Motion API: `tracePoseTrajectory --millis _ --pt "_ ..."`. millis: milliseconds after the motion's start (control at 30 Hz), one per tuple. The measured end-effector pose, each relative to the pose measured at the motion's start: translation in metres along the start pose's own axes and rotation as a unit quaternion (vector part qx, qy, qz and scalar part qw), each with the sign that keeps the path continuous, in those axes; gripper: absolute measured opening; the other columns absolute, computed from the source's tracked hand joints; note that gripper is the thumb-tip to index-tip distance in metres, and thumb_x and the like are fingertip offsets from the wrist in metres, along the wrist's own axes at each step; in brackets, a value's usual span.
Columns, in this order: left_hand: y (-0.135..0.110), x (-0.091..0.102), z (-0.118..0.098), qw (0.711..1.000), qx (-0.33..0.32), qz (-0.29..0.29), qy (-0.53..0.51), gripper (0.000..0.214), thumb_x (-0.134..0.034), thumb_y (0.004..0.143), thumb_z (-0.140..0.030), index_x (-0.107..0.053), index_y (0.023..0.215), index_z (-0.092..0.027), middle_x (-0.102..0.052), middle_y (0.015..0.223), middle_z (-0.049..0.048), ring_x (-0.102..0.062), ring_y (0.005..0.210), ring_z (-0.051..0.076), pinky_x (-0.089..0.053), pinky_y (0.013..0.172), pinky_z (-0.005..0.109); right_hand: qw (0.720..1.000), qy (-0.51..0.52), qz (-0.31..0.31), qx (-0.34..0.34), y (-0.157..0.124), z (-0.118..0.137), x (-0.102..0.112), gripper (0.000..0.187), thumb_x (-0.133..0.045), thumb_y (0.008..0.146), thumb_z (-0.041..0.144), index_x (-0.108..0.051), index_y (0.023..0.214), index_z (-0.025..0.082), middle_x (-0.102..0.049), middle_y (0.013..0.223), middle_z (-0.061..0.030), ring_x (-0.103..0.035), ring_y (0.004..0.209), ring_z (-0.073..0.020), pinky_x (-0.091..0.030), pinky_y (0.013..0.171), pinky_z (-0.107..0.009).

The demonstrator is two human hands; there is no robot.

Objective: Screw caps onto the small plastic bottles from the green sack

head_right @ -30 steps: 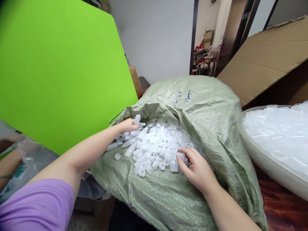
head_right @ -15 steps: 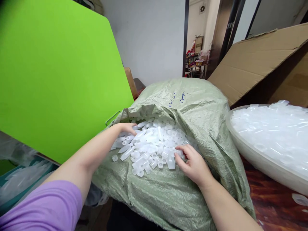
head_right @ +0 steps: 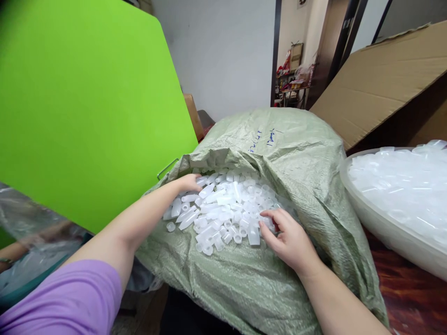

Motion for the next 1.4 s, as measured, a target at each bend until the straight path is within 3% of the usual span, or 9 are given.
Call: tracePoseTrajectory --millis 200,500,633,733,900,1000,1133,1267,1400 --pt "-0.017 0.009 0.015 0.995 -0.001 -0.049 -0.082 0.089 -0.077 0.048 -0.042 -0.046 0.127 -0.016 -0.054 0.128 0.0108 -0.053 0.113 0.026 -0.041 0.094 0.027 1.000 0.017 -0.005 0.004 0.000 -0.003 -0.002 0.021 -0.051 0.083 0.036 -0.058 0.095 0.020 -0.052 0.077 -0.0031 -0.050 0.065 -0.0146 -0.044 0.051 -0.024" --pt "-0.027 0.035 0.011 0.947 0.007 -0.193 -0.256 0.057 -0.068 0.061 -0.026 -0.053 0.114 -0.013 -0.064 0.105 0.0099 -0.060 0.095 0.024 -0.047 0.082 0.030 1.000 0.018 -0.002 0.003 0.001 -0.005 -0.004 0.021 -0.051 0.083 0.036 -0.058 0.095 0.019 -0.051 0.077 -0.0033 -0.051 0.064 -0.0150 -0.043 0.049 -0.024" --pt "-0.039 0.048 -0.009 0.924 -0.010 -0.178 -0.338 0.055 -0.064 0.066 -0.029 -0.048 0.117 -0.016 -0.064 0.102 0.0097 -0.063 0.081 0.021 -0.049 0.064 0.028 1.000 0.013 -0.004 0.006 0.000 -0.006 -0.004 0.021 -0.051 0.084 0.035 -0.057 0.096 0.020 -0.050 0.077 -0.0029 -0.050 0.065 -0.0148 -0.044 0.051 -0.024" --pt "-0.065 0.050 -0.029 0.901 -0.042 -0.111 -0.417 0.055 -0.062 0.068 -0.031 -0.045 0.120 -0.021 -0.064 0.097 0.0076 -0.063 0.069 0.018 -0.045 0.049 0.024 1.000 0.014 -0.017 0.005 0.000 -0.006 -0.001 0.021 -0.051 0.084 0.035 -0.057 0.097 0.019 -0.050 0.077 -0.0031 -0.050 0.065 -0.0152 -0.043 0.049 -0.024" --pt "-0.143 0.027 -0.074 0.801 -0.121 0.034 -0.585 0.054 -0.069 0.063 -0.026 -0.045 0.110 -0.022 -0.061 0.092 0.0046 -0.060 0.067 0.016 -0.041 0.046 0.020 0.999 0.001 -0.027 0.022 0.004 0.002 0.005 0.027 -0.049 0.085 0.034 -0.056 0.106 0.018 -0.051 0.079 -0.0042 -0.052 0.070 -0.0165 -0.047 0.058 -0.027" --pt "-0.194 -0.003 -0.097 0.800 -0.139 0.084 -0.578 0.050 -0.074 0.060 -0.026 -0.047 0.102 -0.021 -0.061 0.089 0.0038 -0.059 0.067 0.015 -0.041 0.049 0.020 1.000 0.008 -0.001 0.020 0.008 0.020 0.009 0.030 -0.049 0.086 0.035 -0.055 0.109 0.018 -0.054 0.083 -0.0057 -0.055 0.076 -0.0174 -0.048 0.064 -0.028" --pt "-0.246 -0.049 -0.118 0.794 -0.136 0.130 -0.578 0.047 -0.073 0.065 -0.026 -0.044 0.102 -0.021 -0.061 0.089 0.0036 -0.057 0.071 0.013 -0.041 0.060 0.022 0.990 0.078 0.121 0.010 -0.001 0.065 0.013 0.028 -0.056 0.082 0.037 -0.059 0.105 0.021 -0.061 0.095 -0.0057 -0.058 0.084 -0.0178 -0.050 0.072 -0.030" --pt "-0.277 -0.085 -0.132 0.750 -0.144 0.211 -0.610 0.047 -0.071 0.067 -0.026 -0.038 0.100 -0.022 -0.058 0.086 0.0022 -0.053 0.070 0.013 -0.038 0.060 0.023 0.954 0.175 0.242 0.015 -0.036 0.108 0.011 0.025 -0.061 0.080 0.035 -0.062 0.101 0.022 -0.066 0.096 -0.0021 -0.061 0.087 -0.0158 -0.049 0.079 -0.028" --pt "-0.290 -0.099 -0.136 0.769 -0.134 0.234 -0.580 0.040 -0.068 0.065 -0.021 -0.040 0.094 -0.020 -0.047 0.074 -0.0030 -0.044 0.061 0.008 -0.032 0.053 0.020 0.952 0.195 0.237 0.010 -0.078 0.110 0.002 0.021 -0.063 0.080 0.031 -0.064 0.100 0.023 -0.065 0.094 -0.0022 -0.061 0.085 -0.0130 -0.049 0.076 -0.024"
Point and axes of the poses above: each hand's wrist, its own y-axis towards the middle knuckle, its own x-axis out of the back of the hand, z = x × y, the point moved 6 cm from there along y, towards the middle knuckle
